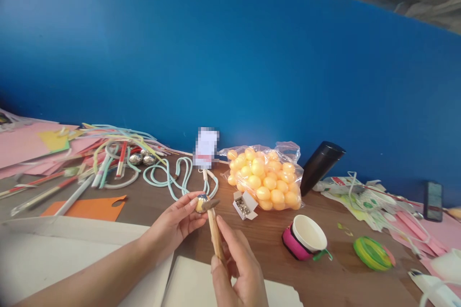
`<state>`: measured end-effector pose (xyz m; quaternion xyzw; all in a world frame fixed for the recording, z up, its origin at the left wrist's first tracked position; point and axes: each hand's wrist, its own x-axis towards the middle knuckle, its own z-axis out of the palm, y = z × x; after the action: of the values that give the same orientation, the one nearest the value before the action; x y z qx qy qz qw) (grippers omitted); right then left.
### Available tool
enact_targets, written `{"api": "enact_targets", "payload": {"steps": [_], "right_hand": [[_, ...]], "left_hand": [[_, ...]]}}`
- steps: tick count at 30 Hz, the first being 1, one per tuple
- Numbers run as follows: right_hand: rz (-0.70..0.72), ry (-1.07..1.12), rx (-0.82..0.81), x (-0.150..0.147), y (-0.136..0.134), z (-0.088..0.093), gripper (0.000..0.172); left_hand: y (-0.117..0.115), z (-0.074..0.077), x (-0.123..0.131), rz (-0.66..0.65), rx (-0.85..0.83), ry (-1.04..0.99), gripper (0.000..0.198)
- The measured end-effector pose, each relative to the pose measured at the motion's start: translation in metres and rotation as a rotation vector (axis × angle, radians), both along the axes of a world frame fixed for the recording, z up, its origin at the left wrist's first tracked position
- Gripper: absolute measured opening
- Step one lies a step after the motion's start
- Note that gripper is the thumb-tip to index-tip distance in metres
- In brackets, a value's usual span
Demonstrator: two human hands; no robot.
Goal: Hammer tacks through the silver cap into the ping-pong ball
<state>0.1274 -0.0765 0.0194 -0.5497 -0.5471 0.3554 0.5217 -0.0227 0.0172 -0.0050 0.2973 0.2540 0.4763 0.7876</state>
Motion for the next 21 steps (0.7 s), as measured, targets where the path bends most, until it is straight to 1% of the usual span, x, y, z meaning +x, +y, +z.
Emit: {"api": "enact_targets", "payload": {"steps": [5,10,16,21], "right_hand": [[-0.069,0.049,0.000,-0.0002,-0.0002,-0.0018,0.046],[-0.050,0.068,-0.027,-0.0010,0.0026,-0.0028,0.045],[-0.124,0.098,-0.017,0.0007,0.0014,-0.0004,0.046],[-0.089,0.041,-0.007,-0.0027,0.0014,-0.0052,0.043]], "left_hand": [[-0.0006,-0.0012,0.0003,0.011,-0.005,0.016,0.033],[-0.0007,-0.0017,0.0001,0.006,0.001,0.021,0.032],[0.0002,-0.0017,0.0005,0.003,-0.007,0.017,0.032],[0.0003,-0.0026,0.0006,-0.008,-0.007,0.004,0.033]]}}
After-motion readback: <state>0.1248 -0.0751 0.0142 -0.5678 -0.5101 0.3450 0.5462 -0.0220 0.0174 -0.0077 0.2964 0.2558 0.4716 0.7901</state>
